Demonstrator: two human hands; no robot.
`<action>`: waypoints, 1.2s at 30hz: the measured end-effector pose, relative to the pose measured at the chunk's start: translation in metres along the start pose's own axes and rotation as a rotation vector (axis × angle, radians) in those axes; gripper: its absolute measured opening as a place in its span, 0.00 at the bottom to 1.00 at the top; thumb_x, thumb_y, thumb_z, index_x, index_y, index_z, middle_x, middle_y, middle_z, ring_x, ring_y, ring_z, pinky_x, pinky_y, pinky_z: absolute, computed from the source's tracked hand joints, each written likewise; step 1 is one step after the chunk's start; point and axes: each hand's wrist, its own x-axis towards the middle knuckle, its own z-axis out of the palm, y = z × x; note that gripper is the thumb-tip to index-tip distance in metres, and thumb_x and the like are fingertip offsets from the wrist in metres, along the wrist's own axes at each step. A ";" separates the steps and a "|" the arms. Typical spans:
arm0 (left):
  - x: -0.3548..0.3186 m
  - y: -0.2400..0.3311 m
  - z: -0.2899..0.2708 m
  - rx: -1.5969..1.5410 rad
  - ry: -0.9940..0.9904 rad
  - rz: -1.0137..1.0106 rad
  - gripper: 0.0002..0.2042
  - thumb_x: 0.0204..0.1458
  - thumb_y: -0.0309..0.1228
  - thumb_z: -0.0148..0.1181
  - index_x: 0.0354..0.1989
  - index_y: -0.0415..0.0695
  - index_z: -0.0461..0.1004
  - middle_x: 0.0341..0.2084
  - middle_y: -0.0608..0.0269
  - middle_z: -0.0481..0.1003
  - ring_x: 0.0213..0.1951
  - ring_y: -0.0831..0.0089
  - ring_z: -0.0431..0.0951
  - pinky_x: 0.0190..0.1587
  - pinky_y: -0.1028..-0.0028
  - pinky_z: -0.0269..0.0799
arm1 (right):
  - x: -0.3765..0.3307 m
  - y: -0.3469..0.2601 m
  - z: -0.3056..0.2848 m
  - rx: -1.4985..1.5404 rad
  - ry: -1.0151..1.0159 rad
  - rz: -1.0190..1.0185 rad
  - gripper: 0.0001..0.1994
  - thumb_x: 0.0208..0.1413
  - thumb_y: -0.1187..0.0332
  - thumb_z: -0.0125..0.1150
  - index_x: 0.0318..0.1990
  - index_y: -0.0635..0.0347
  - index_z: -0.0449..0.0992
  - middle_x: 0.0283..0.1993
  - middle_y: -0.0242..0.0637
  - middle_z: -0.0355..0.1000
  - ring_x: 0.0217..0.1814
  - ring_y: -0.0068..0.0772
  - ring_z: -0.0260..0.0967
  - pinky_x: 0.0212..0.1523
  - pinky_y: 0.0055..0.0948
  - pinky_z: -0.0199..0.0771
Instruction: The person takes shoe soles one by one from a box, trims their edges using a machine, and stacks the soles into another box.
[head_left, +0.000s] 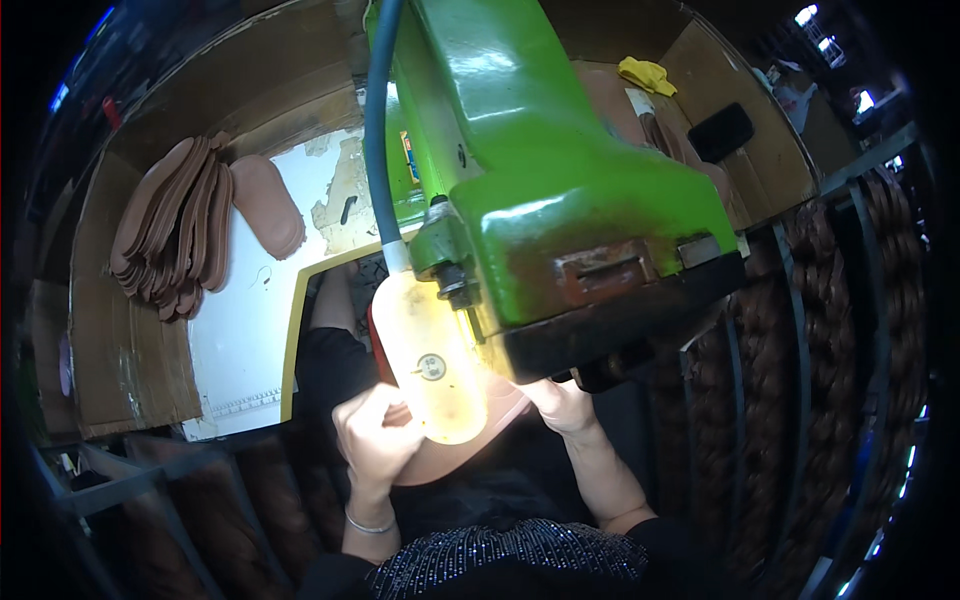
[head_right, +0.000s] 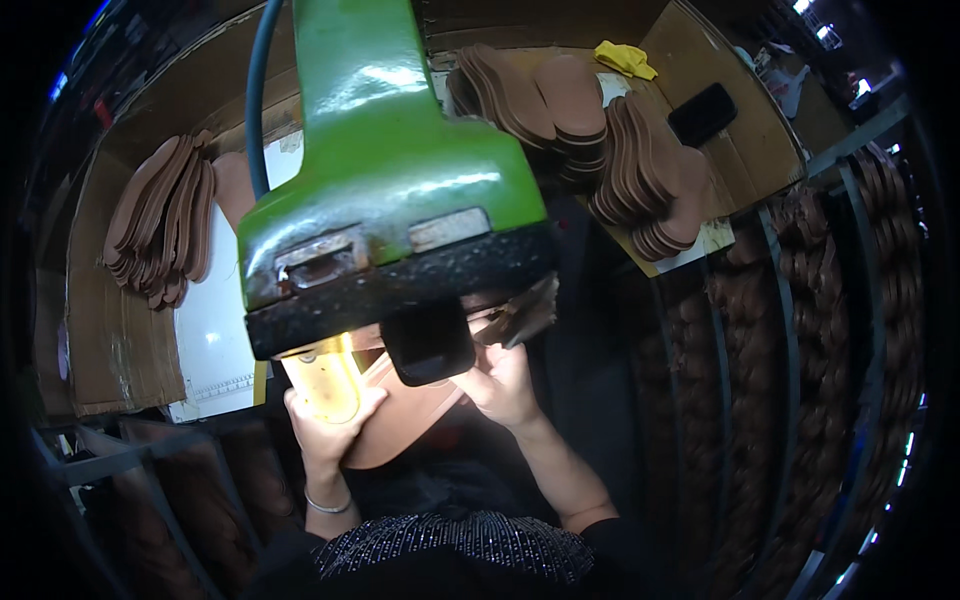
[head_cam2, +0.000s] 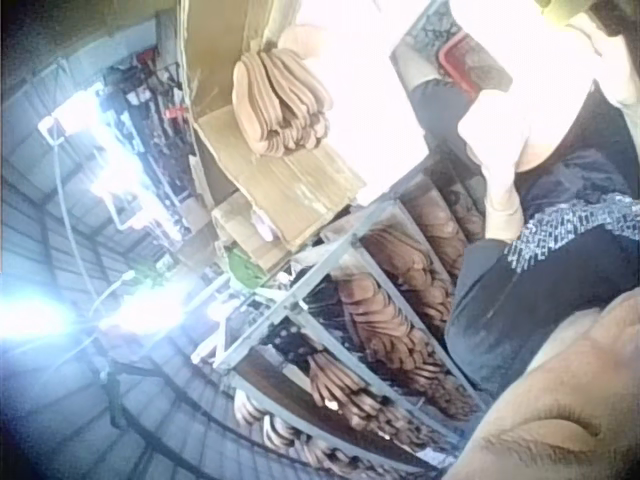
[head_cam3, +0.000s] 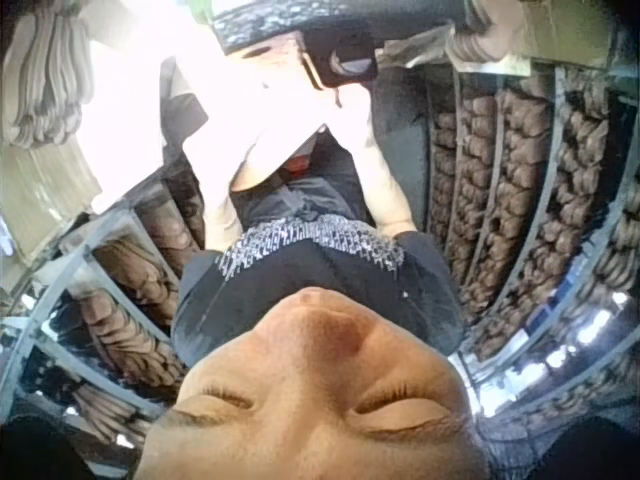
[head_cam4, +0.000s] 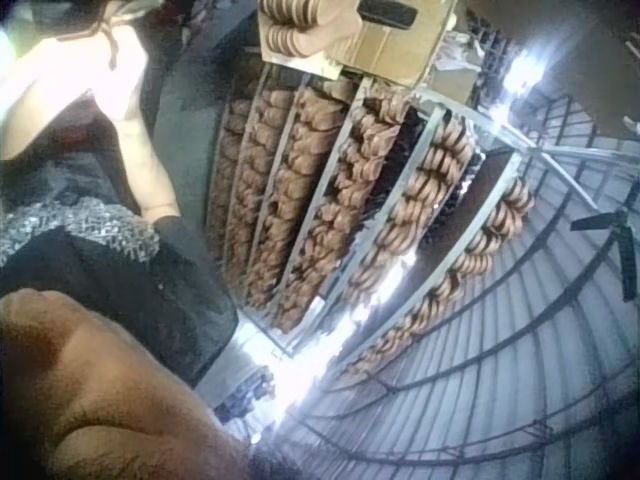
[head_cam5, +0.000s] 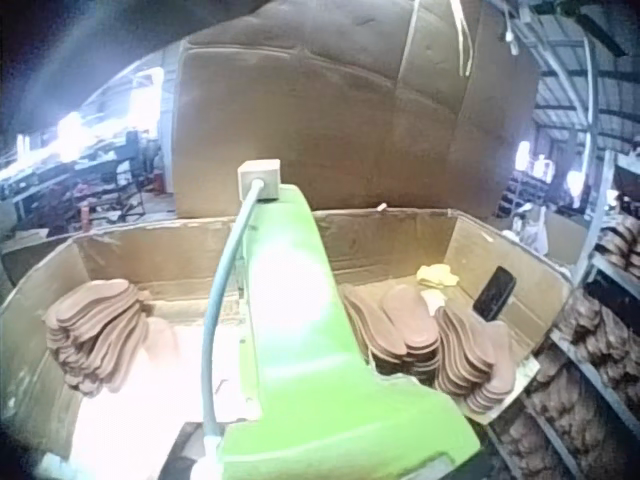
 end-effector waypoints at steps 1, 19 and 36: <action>-0.013 -0.003 0.003 -0.001 0.035 -0.071 0.08 0.32 0.21 0.66 0.20 0.37 0.71 0.13 0.57 0.72 0.16 0.73 0.74 0.21 0.77 0.68 | 0.005 -0.002 0.003 0.000 -0.065 -0.038 0.10 0.50 0.78 0.58 0.40 0.69 0.69 0.36 0.32 0.69 0.37 0.20 0.66 0.39 0.20 0.68; 0.041 0.032 0.049 -0.595 -0.651 -0.474 0.18 0.47 0.22 0.61 0.49 0.38 0.70 0.43 0.58 0.74 0.41 0.70 0.75 0.45 0.75 0.70 | -0.016 0.008 -0.023 -0.176 0.198 -0.095 0.10 0.53 0.76 0.59 0.41 0.69 0.68 0.33 0.35 0.72 0.32 0.16 0.67 0.34 0.14 0.67; 0.003 0.032 0.046 -0.730 0.247 -0.238 0.10 0.42 0.16 0.52 0.34 0.30 0.74 0.26 0.57 0.78 0.29 0.77 0.77 0.34 0.79 0.71 | 0.002 0.013 0.008 -0.177 -0.012 0.151 0.04 0.46 0.80 0.64 0.27 0.71 0.74 0.28 0.31 0.72 0.27 0.15 0.66 0.29 0.13 0.66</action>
